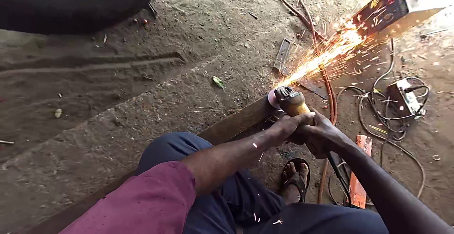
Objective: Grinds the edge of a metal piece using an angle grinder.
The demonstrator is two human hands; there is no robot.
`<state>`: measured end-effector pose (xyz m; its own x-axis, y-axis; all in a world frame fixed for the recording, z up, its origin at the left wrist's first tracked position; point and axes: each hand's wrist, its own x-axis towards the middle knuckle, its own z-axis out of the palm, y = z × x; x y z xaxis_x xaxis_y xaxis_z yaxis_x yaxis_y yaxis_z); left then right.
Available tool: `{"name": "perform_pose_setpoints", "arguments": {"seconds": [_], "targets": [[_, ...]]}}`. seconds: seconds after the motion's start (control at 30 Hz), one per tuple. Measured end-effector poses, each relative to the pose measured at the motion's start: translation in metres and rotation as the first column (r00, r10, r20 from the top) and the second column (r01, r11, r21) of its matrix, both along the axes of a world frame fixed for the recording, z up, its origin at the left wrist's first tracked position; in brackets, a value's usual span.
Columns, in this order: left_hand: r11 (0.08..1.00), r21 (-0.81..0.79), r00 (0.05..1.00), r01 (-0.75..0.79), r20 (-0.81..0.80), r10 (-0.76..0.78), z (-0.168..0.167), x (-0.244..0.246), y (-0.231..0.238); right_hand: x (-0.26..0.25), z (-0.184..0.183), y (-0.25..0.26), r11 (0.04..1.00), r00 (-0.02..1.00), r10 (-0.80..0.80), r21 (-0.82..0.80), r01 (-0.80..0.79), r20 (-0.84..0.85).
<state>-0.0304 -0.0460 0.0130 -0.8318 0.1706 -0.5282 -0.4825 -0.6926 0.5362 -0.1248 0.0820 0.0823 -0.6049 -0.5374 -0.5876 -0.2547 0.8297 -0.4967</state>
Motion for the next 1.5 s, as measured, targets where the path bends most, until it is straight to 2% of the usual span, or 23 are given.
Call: {"name": "perform_pose_setpoints", "arguments": {"seconds": [0.2, 0.33, 0.5, 0.73, 0.93, 1.1, 1.27, 1.4, 1.5], "targets": [[0.997, 0.059, 0.999, 0.045, -0.011, -0.045, 0.007, 0.003, 0.012, -0.007, 0.003, 0.016, 0.999, 1.0, 0.005, 0.052, -0.006, 0.02], [1.0, 0.009, 0.999, 0.027, -0.019, -0.027, -0.002, -0.003, 0.002, -0.006, 0.003, 0.002, 1.0, 0.999, -0.009, 0.017, 0.009, 0.031], [0.997, 0.064, 0.999, 0.043, -0.024, -0.042, 0.006, 0.003, 0.011, -0.002, 0.012, 0.012, 1.0, 0.999, -0.007, 0.018, 0.006, 0.054], [1.0, -0.008, 1.0, 0.011, -0.008, -0.011, 0.003, 0.0, -0.006, -0.004, 0.004, -0.006, 1.0, 0.999, -0.012, 0.011, 0.012, 0.038], [0.997, 0.065, 0.999, 0.036, -0.036, -0.033, 0.003, 0.002, 0.015, -0.005, 0.012, 0.012, 0.997, 1.0, 0.01, 0.076, -0.011, 0.011], [0.998, 0.047, 0.998, 0.046, -0.052, -0.043, 0.004, 0.0, -0.001, -0.005, 0.006, -0.001, 0.999, 1.0, -0.02, 0.038, 0.02, 0.017], [0.995, 0.08, 0.998, 0.054, -0.04, -0.051, 0.012, 0.009, 0.013, -0.001, 0.013, 0.014, 0.996, 1.0, 0.018, 0.088, -0.017, -0.011], [0.999, 0.035, 0.999, 0.026, -0.037, -0.024, 0.004, 0.005, 0.003, -0.003, 0.004, 0.004, 0.998, 1.0, 0.004, 0.064, -0.004, -0.01], [0.997, 0.068, 0.999, 0.034, -0.02, -0.033, 0.006, 0.004, 0.003, -0.005, 0.006, 0.006, 0.998, 1.0, 0.011, 0.067, -0.011, -0.007]]}}
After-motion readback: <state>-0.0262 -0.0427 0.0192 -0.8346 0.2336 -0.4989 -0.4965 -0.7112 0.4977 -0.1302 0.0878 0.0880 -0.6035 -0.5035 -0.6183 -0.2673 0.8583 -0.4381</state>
